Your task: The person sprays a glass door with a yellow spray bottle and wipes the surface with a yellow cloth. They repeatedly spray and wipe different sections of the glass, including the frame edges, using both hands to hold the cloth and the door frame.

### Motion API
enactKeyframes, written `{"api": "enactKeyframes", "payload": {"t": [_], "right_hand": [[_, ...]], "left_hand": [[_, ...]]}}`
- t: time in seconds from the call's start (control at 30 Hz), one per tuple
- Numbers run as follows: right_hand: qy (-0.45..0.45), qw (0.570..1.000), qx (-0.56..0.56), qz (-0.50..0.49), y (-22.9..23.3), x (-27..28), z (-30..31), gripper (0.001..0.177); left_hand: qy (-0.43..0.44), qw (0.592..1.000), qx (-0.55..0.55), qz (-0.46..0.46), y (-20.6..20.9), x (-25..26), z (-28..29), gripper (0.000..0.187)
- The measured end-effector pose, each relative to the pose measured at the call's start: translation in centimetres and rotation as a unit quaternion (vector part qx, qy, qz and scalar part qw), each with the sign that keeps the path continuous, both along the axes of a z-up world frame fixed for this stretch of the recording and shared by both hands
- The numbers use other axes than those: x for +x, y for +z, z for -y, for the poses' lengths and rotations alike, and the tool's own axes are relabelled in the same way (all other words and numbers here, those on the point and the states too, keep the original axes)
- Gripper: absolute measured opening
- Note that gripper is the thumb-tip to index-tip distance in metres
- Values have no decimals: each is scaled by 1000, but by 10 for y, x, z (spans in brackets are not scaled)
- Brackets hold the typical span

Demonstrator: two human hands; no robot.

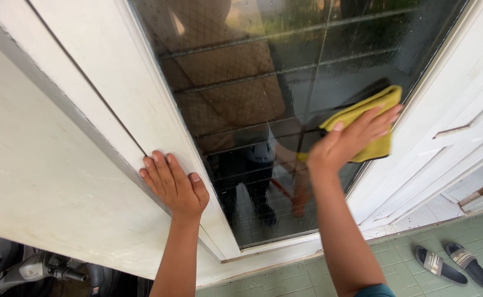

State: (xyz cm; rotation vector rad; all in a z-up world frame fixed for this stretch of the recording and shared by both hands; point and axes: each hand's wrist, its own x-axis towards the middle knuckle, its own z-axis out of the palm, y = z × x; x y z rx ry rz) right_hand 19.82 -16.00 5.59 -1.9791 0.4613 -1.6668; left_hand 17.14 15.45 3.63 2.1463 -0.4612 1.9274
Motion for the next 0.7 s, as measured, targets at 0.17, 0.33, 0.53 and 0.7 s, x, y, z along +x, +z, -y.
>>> {"api": "enactKeyframes", "payload": {"t": [0.17, 0.33, 0.53, 0.7], "right_hand": [[56, 987, -147, 21, -14, -4, -90, 65], [145, 909, -390, 15, -37, -21, -141, 58], [223, 900, -362, 94, -36, -18, -70, 54], [44, 980, -175, 88, -15, -19, 18, 62]], "left_hand": [[7, 1000, -3, 1, -1, 0, 1, 54], [19, 1000, 3, -11, -4, -1, -3, 55], [31, 999, 10, -15, -5, -1, -4, 56], [35, 999, 7, -15, -3, 0, -1, 57]]}}
